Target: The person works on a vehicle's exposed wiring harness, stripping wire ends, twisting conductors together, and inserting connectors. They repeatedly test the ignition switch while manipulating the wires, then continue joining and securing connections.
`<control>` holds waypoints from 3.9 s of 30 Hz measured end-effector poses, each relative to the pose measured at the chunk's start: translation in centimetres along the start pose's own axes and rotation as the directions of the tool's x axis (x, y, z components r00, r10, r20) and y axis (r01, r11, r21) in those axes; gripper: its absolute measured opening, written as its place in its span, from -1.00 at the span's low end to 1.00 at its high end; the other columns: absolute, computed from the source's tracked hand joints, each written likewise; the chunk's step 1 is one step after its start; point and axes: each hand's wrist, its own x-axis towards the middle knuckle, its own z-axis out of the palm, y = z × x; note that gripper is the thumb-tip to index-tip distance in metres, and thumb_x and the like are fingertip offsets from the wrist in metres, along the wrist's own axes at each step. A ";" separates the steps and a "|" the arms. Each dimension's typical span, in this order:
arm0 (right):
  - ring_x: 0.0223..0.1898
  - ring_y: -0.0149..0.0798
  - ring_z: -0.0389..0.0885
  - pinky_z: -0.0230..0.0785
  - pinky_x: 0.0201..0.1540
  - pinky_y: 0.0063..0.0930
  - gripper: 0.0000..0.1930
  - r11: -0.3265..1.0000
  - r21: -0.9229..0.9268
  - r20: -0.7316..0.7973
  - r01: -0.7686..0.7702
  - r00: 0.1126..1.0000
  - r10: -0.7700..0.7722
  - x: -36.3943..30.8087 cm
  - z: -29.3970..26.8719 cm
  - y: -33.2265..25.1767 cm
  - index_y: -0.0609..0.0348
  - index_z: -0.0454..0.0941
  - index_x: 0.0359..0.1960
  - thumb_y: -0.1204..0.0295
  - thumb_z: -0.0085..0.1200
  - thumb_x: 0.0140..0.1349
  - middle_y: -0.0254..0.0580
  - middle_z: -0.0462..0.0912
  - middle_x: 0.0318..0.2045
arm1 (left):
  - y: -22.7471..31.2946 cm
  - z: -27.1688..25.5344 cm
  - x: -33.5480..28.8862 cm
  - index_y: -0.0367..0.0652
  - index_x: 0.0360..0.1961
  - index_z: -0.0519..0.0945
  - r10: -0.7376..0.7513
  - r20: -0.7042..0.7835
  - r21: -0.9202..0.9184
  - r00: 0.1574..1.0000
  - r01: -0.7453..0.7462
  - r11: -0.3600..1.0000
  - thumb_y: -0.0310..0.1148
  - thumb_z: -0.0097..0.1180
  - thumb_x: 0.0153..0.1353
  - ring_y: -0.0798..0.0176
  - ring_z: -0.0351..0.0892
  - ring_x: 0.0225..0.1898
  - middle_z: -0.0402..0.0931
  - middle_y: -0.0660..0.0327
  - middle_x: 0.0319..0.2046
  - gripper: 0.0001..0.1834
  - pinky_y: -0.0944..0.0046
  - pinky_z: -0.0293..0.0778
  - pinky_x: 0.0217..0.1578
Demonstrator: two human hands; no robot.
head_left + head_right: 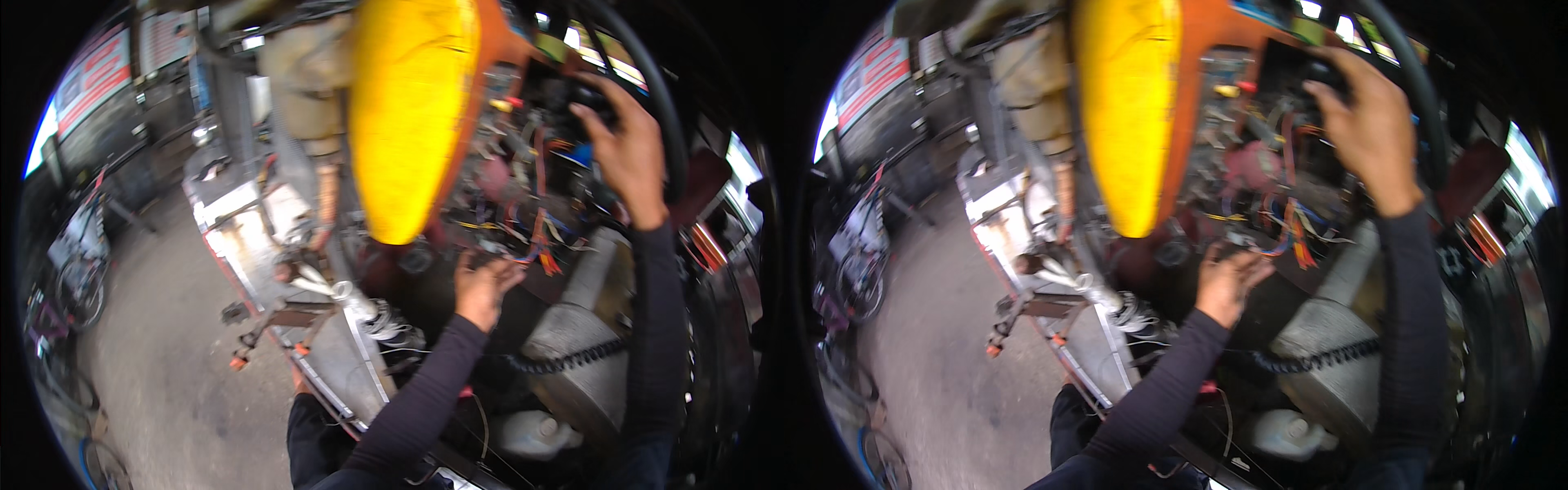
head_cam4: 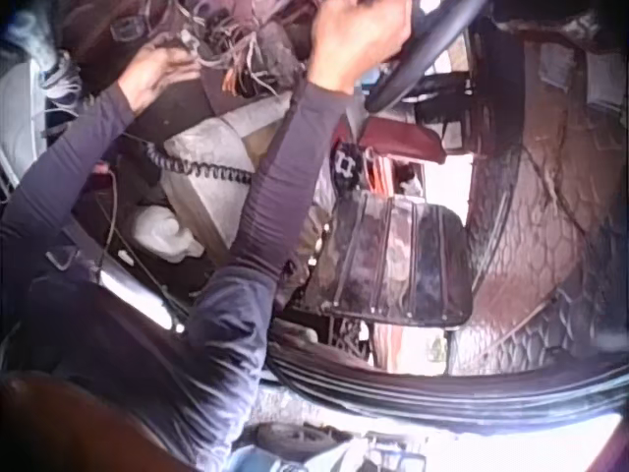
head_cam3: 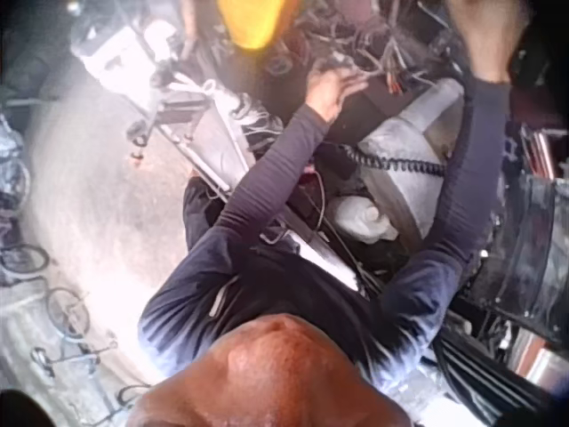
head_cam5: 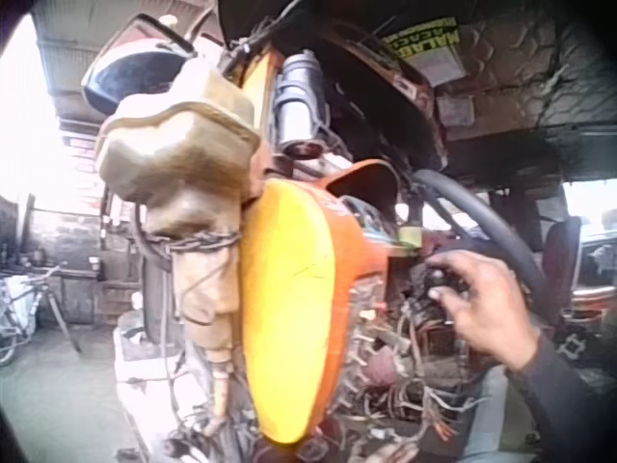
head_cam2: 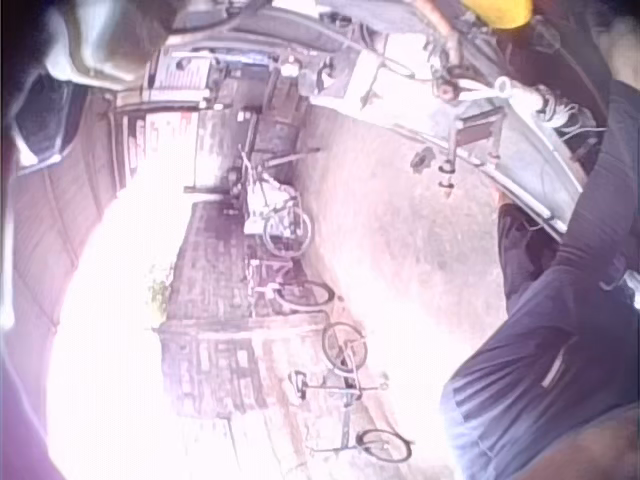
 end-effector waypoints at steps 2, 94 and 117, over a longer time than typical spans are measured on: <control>-0.05 0.17 0.67 0.50 -0.04 -0.13 -0.66 0.999 -0.023 -0.024 0.032 0.999 -0.032 0.2 -0.2 -0.2 0.08 0.66 0.04 0.37 0.28 0.23 0.02 0.72 -0.08 | -0.1 0.0 0.5 -0.19 0.26 0.17 -0.011 0.063 -0.016 0.998 0.012 1.000 -0.70 0.14 0.24 -0.07 0.73 -0.17 0.60 -0.11 -0.16 -0.38 -0.11 0.75 -0.08; -0.08 -0.24 0.75 0.49 0.00 -0.41 -0.56 0.965 -0.147 -0.111 -0.217 0.973 0.202 -0.3 -0.7 2.3 0.11 0.63 0.17 0.16 0.28 0.35 -0.04 0.75 -0.09 | -0.6 0.2 0.7 -0.33 0.18 0.25 -0.059 0.065 -0.097 0.996 0.065 0.993 -0.61 0.11 0.34 -0.06 0.76 -0.13 0.64 -0.10 -0.15 -0.55 -0.01 0.75 -0.06; -0.37 -0.53 0.52 0.41 -0.26 -0.60 -0.54 0.964 0.137 -0.172 -0.229 0.953 0.251 -3.3 -0.8 0.2 0.10 0.61 0.21 0.27 0.36 0.30 -0.34 0.68 -0.24 | -0.4 0.4 -0.2 -0.21 -0.04 0.45 -0.030 0.016 -0.103 0.999 0.031 0.994 -0.65 0.19 0.22 -0.01 0.75 -0.22 0.65 -0.01 -0.25 -0.69 -0.10 0.74 -0.11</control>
